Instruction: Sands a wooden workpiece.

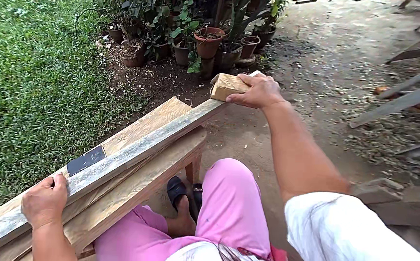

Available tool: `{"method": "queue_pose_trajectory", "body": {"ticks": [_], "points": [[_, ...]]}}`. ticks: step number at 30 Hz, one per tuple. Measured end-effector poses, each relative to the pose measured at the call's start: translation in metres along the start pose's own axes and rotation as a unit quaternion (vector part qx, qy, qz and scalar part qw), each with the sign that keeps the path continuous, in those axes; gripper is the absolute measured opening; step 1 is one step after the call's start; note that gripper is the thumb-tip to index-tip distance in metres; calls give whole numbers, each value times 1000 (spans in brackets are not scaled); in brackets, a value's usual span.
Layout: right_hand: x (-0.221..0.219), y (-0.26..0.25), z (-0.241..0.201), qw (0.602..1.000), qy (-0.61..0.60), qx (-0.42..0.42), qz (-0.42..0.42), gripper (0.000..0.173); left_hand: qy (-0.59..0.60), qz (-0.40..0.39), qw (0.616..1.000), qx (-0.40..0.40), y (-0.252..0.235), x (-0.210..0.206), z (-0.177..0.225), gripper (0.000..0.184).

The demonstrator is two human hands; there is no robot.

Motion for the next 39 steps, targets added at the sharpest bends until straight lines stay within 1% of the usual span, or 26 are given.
{"method": "queue_pose_trajectory", "body": {"ticks": [1,3,7,8,10,12,13,14,16,17,18,19,20,21,22,23,24,26,27,29,30,32,34,36,37,39], "points": [[-5,2,-22,999,-5,34,-1,95,-6,-3,1000,3,2,2,3,53],[-22,11,-81,992,-26,123,-4,95,-10,-2,1000,5,4,3,5,54],[-69,50,-243,948,-50,314,-31,91,15,5,1000,10,3,3,1,64],[-82,62,-285,933,-59,351,-47,91,34,2,999,15,3,3,-1,67],[-99,86,-358,906,-73,404,-106,87,89,0,996,17,5,5,-4,72],[-107,102,-404,873,-76,452,-167,85,151,15,988,6,5,6,-9,75],[-108,104,-413,857,-91,474,-178,86,174,21,984,-2,5,7,-10,77],[-108,101,-412,842,-129,494,-175,87,191,24,981,-10,5,6,-12,79],[-107,85,-387,811,-248,510,-142,89,205,27,978,-25,5,4,-16,84],[-109,74,-365,815,-276,493,-131,91,206,26,978,-31,4,3,-17,86],[-113,62,-339,835,-265,466,-125,92,208,20,977,-37,2,1,-18,88],[-117,54,-315,861,-232,436,-126,94,215,11,976,-40,1,-1,-18,89],[-122,50,-297,878,-193,423,-115,98,229,-2,973,-40,-1,-2,-18,91],[-125,51,-289,884,-160,431,-87,101,248,-16,968,-38,-2,-2,-17,92],[-127,56,-286,884,-134,444,-61,99,264,-28,963,-42,0,3,-13,91],[-129,60,-286,881,-120,456,-26,96,257,-31,964,-59,7,12,-2,92],[-130,64,-288,881,-111,460,4,92,232,-15,968,-90,20,24,15,92],[-130,64,-292,889,-90,446,42,84,155,43,972,-168,51,44,62,93],[-131,64,-293,896,-79,434,48,76,116,50,972,-197,65,43,84,97],[-132,65,-294,902,-61,424,52,64,41,28,975,-217,78,24,117,101],[-132,65,-294,899,-55,430,62,61,10,28,976,-218,77,12,126,99],[-132,64,-293,891,-46,446,78,60,-30,73,970,-228,72,1,131,88],[-133,62,-292,886,-43,455,77,60,-37,78,964,-252,67,4,123,75],[-133,63,-290,885,-40,458,71,61,-34,74,961,-266,57,12,96,67],[-134,62,-289,885,-36,459,71,61,-39,74,962,-259,47,18,73,64],[-134,62,-289,885,-32,458,75,63,-52,80,971,-218,18,36,11,61]]}}
Point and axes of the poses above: each hand's wrist, its own y-axis away from the middle knuckle, its own x-axis out of the back of the hand, z = x × y, the point moved 6 cm from there along -y, towards the middle knuckle, and after that the axes turned 12 degrees about x, right-handed, at the moved point
